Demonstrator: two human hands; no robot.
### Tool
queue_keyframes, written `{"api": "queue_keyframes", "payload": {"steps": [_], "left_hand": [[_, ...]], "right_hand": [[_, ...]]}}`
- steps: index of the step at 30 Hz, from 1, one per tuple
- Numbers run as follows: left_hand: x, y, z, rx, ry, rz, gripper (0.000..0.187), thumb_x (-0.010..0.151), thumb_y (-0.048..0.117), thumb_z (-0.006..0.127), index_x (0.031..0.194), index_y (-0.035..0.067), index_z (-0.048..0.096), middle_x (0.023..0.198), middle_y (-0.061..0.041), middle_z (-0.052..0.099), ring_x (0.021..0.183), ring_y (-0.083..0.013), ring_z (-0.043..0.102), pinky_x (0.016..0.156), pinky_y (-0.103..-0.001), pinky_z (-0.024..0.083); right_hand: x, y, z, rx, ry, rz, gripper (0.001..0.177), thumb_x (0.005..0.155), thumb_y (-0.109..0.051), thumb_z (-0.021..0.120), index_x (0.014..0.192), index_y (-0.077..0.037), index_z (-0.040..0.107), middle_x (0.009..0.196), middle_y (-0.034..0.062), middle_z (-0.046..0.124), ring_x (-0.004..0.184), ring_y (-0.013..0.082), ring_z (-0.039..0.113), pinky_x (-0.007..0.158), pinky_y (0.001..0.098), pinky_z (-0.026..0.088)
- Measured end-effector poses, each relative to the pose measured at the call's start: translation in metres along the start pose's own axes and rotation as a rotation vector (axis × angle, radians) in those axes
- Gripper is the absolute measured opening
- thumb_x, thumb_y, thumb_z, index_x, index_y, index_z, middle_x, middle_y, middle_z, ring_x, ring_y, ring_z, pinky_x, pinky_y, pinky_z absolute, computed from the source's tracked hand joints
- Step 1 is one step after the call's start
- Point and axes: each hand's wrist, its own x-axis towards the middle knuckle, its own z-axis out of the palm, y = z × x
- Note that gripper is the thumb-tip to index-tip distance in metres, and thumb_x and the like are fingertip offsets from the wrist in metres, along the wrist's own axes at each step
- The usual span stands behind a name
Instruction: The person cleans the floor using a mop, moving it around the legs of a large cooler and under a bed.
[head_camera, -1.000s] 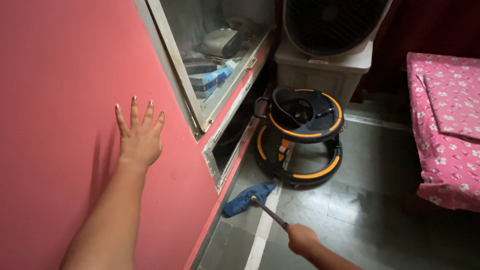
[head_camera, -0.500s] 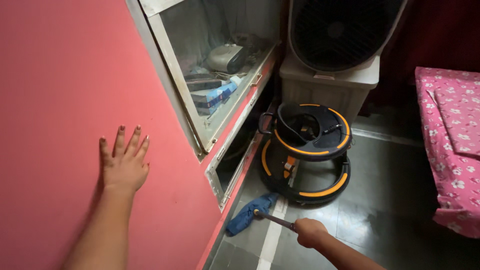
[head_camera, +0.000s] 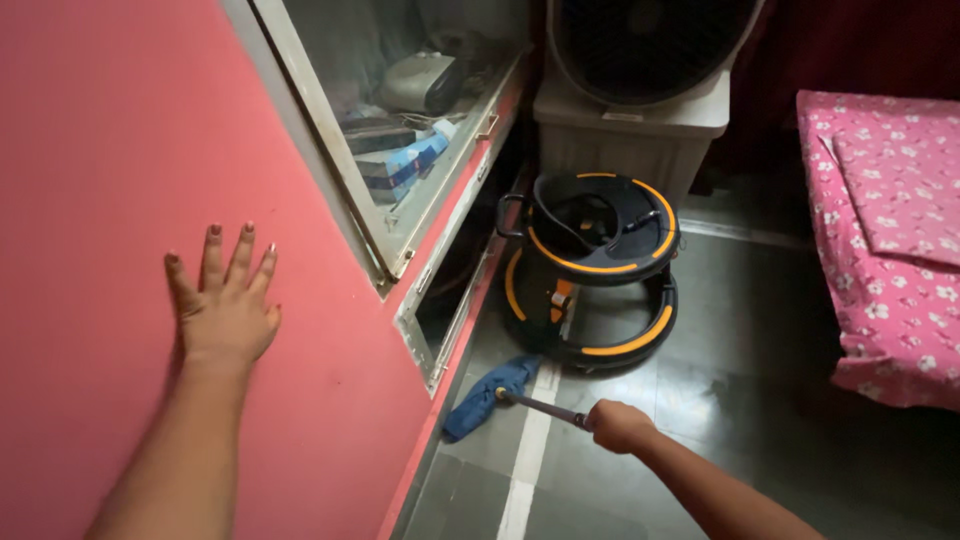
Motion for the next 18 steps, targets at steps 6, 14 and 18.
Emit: {"api": "queue_keyframes", "payload": {"steps": [6,14,18], "left_hand": [[-0.004,0.003,0.013,-0.002,0.208,0.004,0.078,0.092,0.067,0.043,0.163,0.037,0.028,0.175,0.003,0.015,0.158,-0.0277,0.007,0.111,-0.073,-0.008],[-0.009,-0.007,0.02,-0.013,0.382,0.183,0.072,0.093,0.059,0.047,0.156,0.026,0.042,0.169,0.0,0.028,0.156,-0.029,0.013,0.119,-0.064,-0.001],[-0.007,-0.007,0.022,-0.05,0.417,0.202,0.069,0.094,0.055,0.046,0.154,0.021,0.045,0.167,-0.003,0.03,0.156,-0.0312,0.014,0.122,-0.059,-0.001]], "right_hand": [[-0.023,-0.007,0.016,0.108,0.018,0.103,0.031,0.09,-0.018,0.067,0.118,-0.024,0.078,0.1,0.004,0.077,0.091,0.0178,0.071,0.083,0.0366,0.056],[-0.069,-0.02,0.057,0.313,0.024,0.201,0.032,0.09,-0.015,0.067,0.12,-0.019,0.079,0.087,0.0073,0.076,0.067,0.0154,0.07,0.068,0.0323,0.057],[-0.093,-0.04,0.082,0.381,0.015,0.278,0.034,0.092,-0.015,0.065,0.124,-0.02,0.075,0.088,0.0082,0.076,0.068,0.0167,0.071,0.069,0.0349,0.058]]}}
